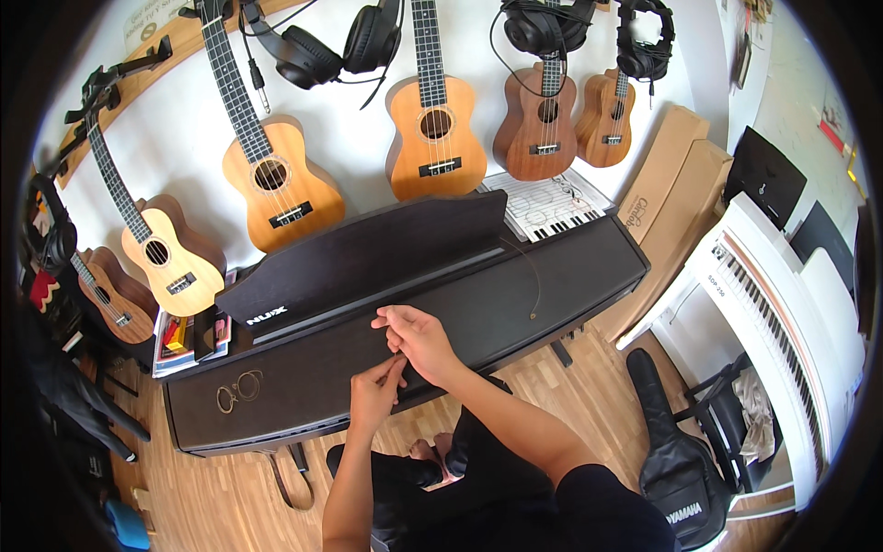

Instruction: The person shapes a thin metal wire into a circular loop by hand, repeatedly bending and adjusting it on a black piano bench. They place the finished loop on the bench and pick up a new piece of wire to repeat the process.

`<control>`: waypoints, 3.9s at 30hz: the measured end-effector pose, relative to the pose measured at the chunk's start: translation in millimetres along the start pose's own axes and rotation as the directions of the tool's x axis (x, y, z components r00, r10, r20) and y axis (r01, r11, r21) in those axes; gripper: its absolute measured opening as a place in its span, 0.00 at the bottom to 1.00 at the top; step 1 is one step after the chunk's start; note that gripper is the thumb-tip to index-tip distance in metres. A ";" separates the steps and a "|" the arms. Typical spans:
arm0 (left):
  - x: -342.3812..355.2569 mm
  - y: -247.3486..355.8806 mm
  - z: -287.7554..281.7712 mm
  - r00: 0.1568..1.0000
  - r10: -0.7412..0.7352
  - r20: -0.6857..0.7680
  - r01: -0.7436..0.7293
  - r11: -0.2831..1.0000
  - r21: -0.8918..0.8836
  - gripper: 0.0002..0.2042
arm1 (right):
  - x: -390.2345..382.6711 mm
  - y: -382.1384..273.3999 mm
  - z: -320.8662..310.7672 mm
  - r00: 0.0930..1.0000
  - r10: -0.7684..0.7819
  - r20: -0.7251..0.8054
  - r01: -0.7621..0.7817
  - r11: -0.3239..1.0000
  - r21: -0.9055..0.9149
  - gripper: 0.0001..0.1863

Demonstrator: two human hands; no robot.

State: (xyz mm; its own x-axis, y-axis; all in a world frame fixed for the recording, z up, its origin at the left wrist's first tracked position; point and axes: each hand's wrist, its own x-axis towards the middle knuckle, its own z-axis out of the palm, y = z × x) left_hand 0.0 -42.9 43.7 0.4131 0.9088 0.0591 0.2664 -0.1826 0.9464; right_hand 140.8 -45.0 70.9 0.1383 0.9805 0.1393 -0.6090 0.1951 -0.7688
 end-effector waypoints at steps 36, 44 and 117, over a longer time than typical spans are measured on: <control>12.8 11.7 -27.9 0.995 -0.049 -0.091 -0.015 0.806 -0.592 0.13 | -13.8 -9.7 -3.0 0.927 0.243 0.286 -0.315 0.918 0.241 0.15; -3.2 10.8 -5.0 0.989 -0.137 0.060 0.149 0.920 -0.364 0.12 | -16.3 -10.3 22.4 0.972 -0.018 0.233 0.059 0.984 -0.169 0.17; -51.0 68.6 -84.2 0.967 0.252 0.043 -0.256 0.960 0.118 0.05 | -30.4 -84.5 4.1 0.802 0.522 0.290 -0.108 0.604 -0.789 0.10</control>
State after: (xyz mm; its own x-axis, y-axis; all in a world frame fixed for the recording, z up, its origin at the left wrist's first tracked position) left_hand -76.1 -70.1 132.3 0.5039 0.8164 0.2822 0.2529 -0.4518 0.8555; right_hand 184.8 -91.1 134.1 -0.4340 0.8944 -0.1086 0.2334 -0.0048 -0.9724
